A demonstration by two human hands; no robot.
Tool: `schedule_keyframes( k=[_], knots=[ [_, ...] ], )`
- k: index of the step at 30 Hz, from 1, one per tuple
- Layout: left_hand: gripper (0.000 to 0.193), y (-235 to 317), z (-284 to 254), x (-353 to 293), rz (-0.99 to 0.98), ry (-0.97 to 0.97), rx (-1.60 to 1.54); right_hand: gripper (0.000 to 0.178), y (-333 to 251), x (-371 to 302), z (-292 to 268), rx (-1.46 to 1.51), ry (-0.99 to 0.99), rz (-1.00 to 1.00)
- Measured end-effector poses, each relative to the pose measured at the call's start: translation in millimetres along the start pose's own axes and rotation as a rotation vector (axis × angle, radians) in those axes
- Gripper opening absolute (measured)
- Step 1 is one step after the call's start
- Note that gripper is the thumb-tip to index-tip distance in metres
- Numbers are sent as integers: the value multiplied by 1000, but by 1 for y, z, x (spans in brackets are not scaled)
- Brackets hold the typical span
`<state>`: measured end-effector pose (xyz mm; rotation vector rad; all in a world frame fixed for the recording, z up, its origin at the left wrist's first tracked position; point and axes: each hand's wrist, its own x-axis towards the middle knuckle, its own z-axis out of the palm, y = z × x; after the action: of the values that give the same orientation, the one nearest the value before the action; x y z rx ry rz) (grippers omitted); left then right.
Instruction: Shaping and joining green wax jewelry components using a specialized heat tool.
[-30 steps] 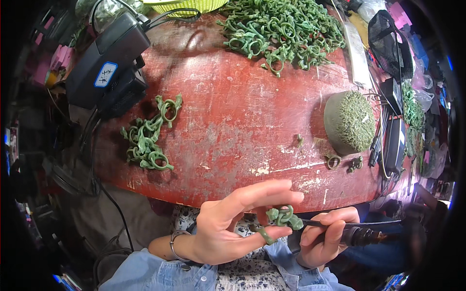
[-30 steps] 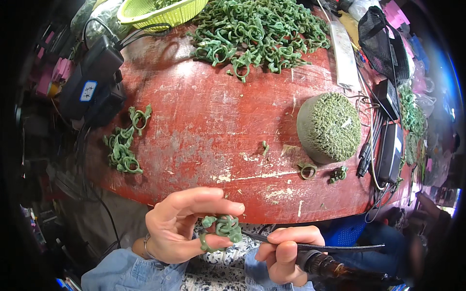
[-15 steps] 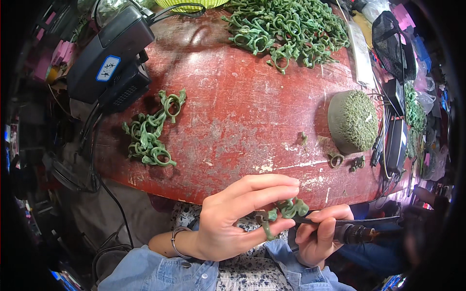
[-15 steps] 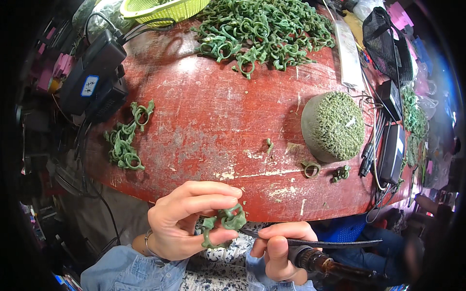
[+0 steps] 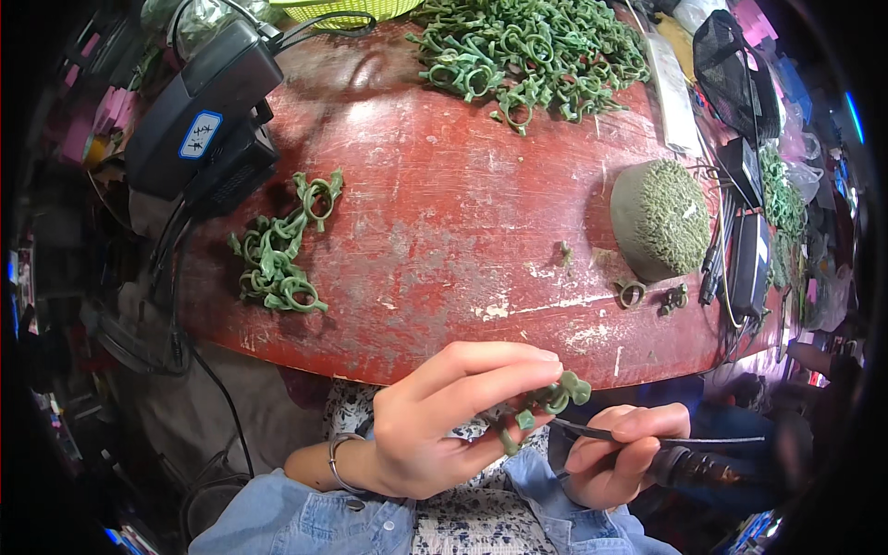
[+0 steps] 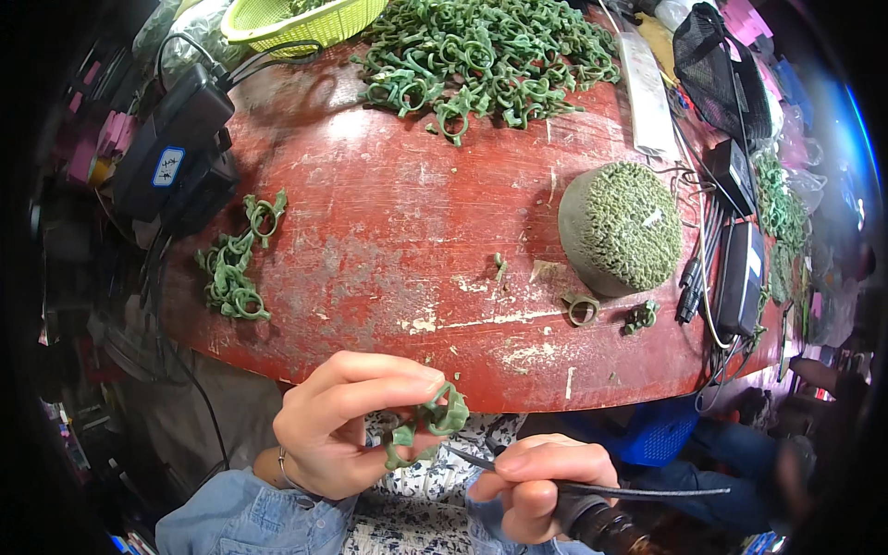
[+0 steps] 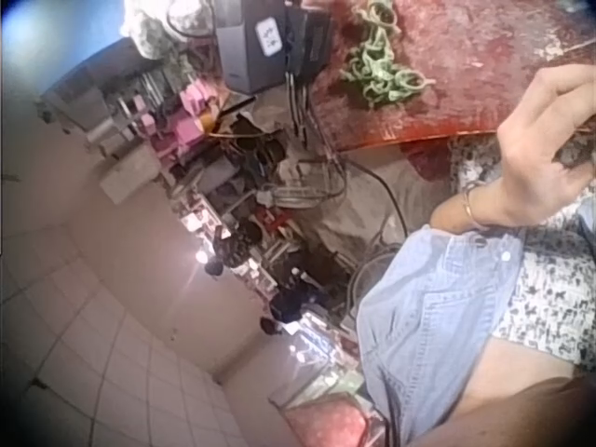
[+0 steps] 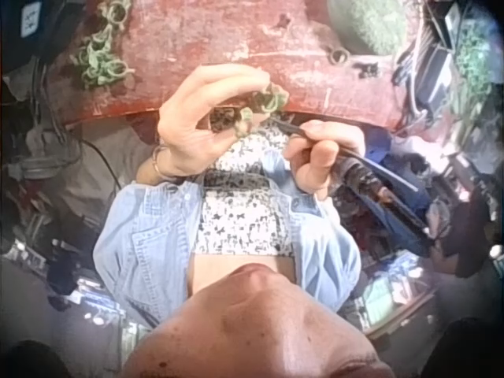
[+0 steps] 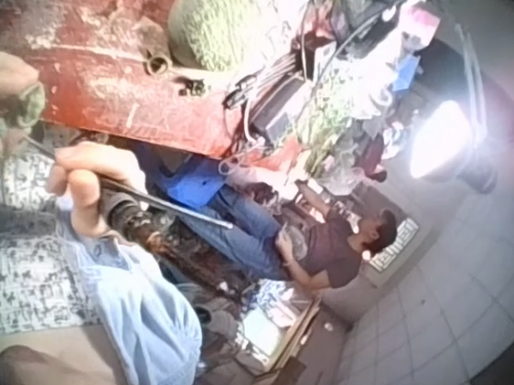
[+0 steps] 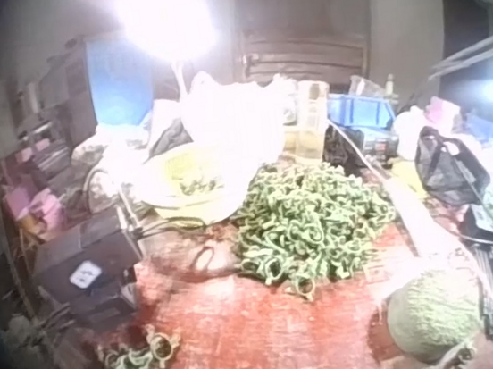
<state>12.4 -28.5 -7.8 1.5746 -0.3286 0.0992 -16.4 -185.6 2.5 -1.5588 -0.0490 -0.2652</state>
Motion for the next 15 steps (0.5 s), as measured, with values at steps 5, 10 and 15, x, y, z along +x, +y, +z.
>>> schedule_keyframes(
  k=[5,10,15],
  knots=[
    [63,2,-1,-11,-19,-15,-34,31,4,1,11,-32,-111,-96],
    [73,4,-4,-14,88,-75,55,31,-12,-5,-9,84,-191,233],
    [72,2,-2,-15,9,-77,-50,38,-23,-7,-18,114,-111,454]
  ],
)
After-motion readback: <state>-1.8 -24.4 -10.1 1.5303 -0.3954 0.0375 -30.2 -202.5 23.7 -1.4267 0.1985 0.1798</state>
